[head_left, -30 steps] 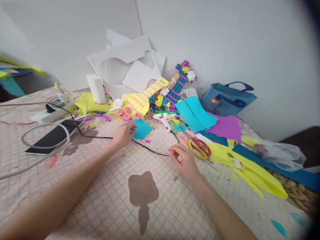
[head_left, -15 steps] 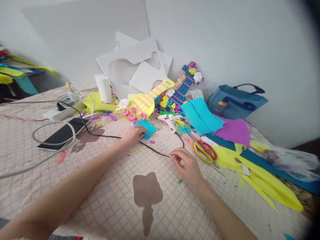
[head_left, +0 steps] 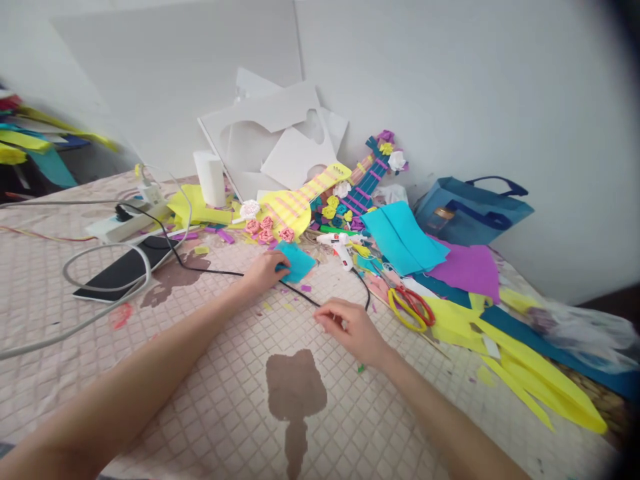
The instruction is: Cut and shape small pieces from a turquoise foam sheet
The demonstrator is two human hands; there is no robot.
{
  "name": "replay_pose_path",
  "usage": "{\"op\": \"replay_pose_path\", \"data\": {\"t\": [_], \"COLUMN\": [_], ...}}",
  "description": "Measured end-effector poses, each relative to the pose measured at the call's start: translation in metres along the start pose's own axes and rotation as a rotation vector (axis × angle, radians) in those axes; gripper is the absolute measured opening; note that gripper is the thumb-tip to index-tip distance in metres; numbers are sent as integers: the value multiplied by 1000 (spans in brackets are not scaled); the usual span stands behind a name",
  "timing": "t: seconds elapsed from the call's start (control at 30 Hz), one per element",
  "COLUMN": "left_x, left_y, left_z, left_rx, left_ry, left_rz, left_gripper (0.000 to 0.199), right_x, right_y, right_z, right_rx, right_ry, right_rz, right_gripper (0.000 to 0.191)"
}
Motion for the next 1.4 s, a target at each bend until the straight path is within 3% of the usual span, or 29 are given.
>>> {"op": "replay_pose_path", "data": {"t": [0.1, 0.2, 0.37, 0.73, 1.13, 1.27, 1.4], "left_x": [-1, -1, -1, -1, 10, 25, 53], "left_y": [-2, -4, -6, -5, 3, 10, 13], "left_z": [0, -1, -1, -1, 3, 13, 35], "left_rx": [15, 28, 43, 59, 48, 56, 52], "left_ry": [2, 4, 2, -9, -77, -223, -368], "left_rz": [3, 2, 5, 14, 54, 11, -12], "left_gripper": [11, 11, 10, 9, 19, 27, 4], "right_x": [18, 51, 77, 70, 78, 57, 23], "right_y": [-6, -15, -19, -24, -21, -5, 14], "right_z": [-33, -57, -67, -74, -79, -72, -35], "right_rx": [-25, -73, -110, -231, -113, -21, 33], "right_ry": [89, 84, 92, 189, 128, 190, 308], "right_rz": [147, 313, 365, 463, 386, 350, 362], "right_gripper": [12, 19, 22, 17, 13, 13, 15]}}
Point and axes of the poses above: each hand's wrist, its own z-axis away from the middle knuckle, its own y-axis out of the back of the hand, x = y × z, the point moved 5 cm from there along -z, towards the middle knuckle, and after that the axes turned 14 degrees about y, right-handed, at the moved point
